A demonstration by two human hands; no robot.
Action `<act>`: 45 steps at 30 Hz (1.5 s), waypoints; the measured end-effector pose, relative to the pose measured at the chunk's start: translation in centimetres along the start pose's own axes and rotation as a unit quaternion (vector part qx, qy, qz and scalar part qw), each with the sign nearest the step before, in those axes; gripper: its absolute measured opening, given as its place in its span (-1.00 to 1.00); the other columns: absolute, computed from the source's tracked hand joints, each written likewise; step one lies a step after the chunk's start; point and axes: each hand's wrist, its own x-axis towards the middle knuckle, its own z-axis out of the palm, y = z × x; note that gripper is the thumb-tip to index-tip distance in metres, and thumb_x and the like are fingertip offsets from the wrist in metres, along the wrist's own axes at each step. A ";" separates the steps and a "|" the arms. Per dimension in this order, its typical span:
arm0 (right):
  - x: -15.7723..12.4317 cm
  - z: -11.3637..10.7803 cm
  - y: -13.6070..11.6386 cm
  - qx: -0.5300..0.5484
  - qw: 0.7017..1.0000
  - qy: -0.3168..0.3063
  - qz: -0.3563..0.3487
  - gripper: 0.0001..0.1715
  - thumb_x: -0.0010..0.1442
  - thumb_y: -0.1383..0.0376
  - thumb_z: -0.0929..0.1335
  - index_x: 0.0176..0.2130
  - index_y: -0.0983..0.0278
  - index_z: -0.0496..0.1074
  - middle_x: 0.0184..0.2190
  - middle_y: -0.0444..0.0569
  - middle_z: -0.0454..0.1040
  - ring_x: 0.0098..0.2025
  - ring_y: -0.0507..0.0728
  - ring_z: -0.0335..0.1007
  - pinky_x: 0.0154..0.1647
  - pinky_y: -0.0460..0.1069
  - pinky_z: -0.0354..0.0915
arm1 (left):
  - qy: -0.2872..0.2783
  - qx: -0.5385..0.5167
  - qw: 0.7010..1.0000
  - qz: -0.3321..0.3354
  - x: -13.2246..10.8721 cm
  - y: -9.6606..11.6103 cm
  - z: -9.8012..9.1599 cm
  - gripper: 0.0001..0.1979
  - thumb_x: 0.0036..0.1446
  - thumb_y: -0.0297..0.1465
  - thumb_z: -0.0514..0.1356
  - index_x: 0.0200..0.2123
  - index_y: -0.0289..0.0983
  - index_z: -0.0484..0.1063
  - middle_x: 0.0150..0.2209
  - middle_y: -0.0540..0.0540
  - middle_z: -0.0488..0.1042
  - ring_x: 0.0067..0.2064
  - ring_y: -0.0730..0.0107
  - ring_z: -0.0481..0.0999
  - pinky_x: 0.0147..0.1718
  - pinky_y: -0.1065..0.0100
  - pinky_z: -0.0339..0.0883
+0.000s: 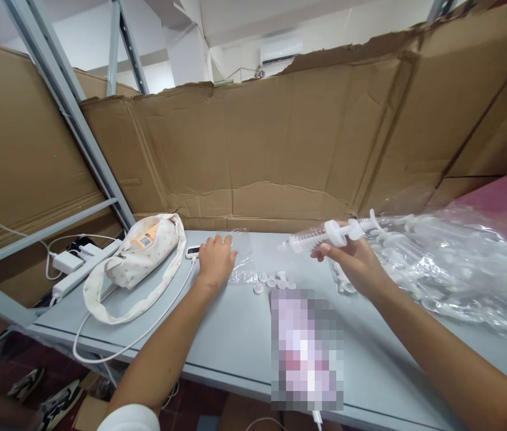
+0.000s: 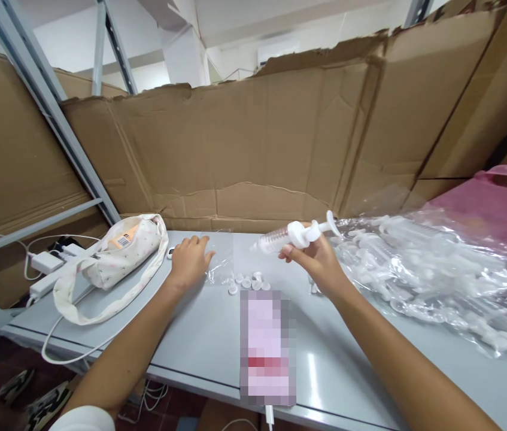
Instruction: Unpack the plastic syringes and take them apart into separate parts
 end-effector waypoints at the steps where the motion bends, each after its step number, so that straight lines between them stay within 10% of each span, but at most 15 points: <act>1: -0.3 0.3 0.1 0.042 0.999 -0.009 0.011 -0.54 0.02 0.07 0.42 -0.16 0.17 0.23 -0.43 -0.11 0.42 -0.38 0.15 0.41 -0.32 0.08 0.34 | 0.030 -0.046 0.997 0.060 -0.3 0.5 0.0 -0.59 0.19 -0.24 0.10 0.08 -0.25 0.31 0.00 -0.29 0.42 0.07 0.00 0.34 -0.02 0.12 0.16; 6: -1.9 2.1 0.1 0.202 0.973 -0.076 0.086 -0.50 -0.01 0.01 0.42 -0.13 0.13 0.26 -0.29 -0.09 0.44 -0.39 0.12 0.40 -0.31 0.09 0.35 | 0.047 -0.221 0.943 0.245 -1.9 3.3 1.1 -0.62 0.20 -0.13 0.07 -0.02 -0.22 0.33 -0.11 -0.15 0.47 -0.10 0.18 0.42 -0.13 0.24 0.22; 15: -3.0 3.0 0.1 0.319 0.926 -0.079 0.188 -0.71 0.13 0.06 0.37 -0.36 0.24 0.47 -0.48 -0.12 0.45 -0.48 0.02 0.37 -0.34 -0.05 0.31 | 0.291 -0.063 0.881 0.369 -2.4 3.2 2.1 -0.51 0.29 -0.07 -0.15 -0.49 -0.26 0.28 -0.58 -0.04 0.32 -0.53 0.38 0.22 -0.51 0.31 -0.04; 23: -3.1 2.5 0.6 0.321 0.929 -0.097 0.156 -0.80 0.14 0.14 0.38 -0.27 0.20 0.47 -0.32 -0.07 0.48 -0.35 0.07 0.39 -0.27 -0.01 0.33 | 0.056 -0.245 0.926 0.282 -2.9 3.7 2.0 -0.51 0.26 -0.02 -0.14 -0.57 -0.24 0.05 -0.64 0.08 0.13 -0.59 0.50 0.07 -0.53 0.39 -0.07; 30: -2.8 1.6 1.0 0.317 0.933 -0.107 0.135 -0.65 0.03 0.16 0.45 -0.15 0.09 0.39 -0.01 -0.07 0.43 -0.28 0.11 0.40 -0.27 0.08 0.37 | -0.103 -0.349 0.903 0.227 -3.4 3.9 1.4 -0.50 0.25 0.01 -0.16 -0.55 -0.25 0.10 -0.61 0.09 0.12 -0.55 0.51 0.10 -0.53 0.43 -0.02; 34: -2.8 2.2 0.3 0.304 0.939 -0.081 0.135 -0.70 0.07 0.09 0.42 -0.22 0.17 0.43 -0.15 -0.04 0.48 -0.37 0.08 0.40 -0.30 0.07 0.37 | 0.064 -0.185 0.947 0.256 -3.3 4.2 1.0 -0.52 0.30 -0.07 -0.18 -0.38 -0.27 0.33 -0.52 0.00 0.35 -0.49 0.42 0.25 -0.45 0.37 0.05; 38: -3.6 3.4 -0.7 0.334 0.926 -0.031 0.173 -0.75 -0.05 0.16 0.50 -0.44 0.21 0.41 -0.28 -0.12 0.47 -0.31 0.09 0.42 -0.27 0.01 0.37 | 0.271 -0.026 0.913 0.303 -3.1 4.2 1.1 -0.63 0.34 -0.24 -0.14 -0.06 -0.33 0.32 -0.38 -0.09 0.46 -0.40 0.35 0.34 -0.40 0.33 0.06; 45: -4.7 3.9 -1.3 0.341 0.917 -0.010 0.205 -0.71 -0.02 0.09 0.48 -0.42 0.22 0.41 -0.45 -0.10 0.46 -0.41 0.08 0.41 -0.28 0.02 0.36 | 0.285 -0.036 0.909 0.302 -3.5 4.5 1.2 -0.54 0.33 -0.15 -0.21 -0.26 -0.33 0.34 -0.49 -0.08 0.37 -0.46 0.36 0.28 -0.47 0.33 0.06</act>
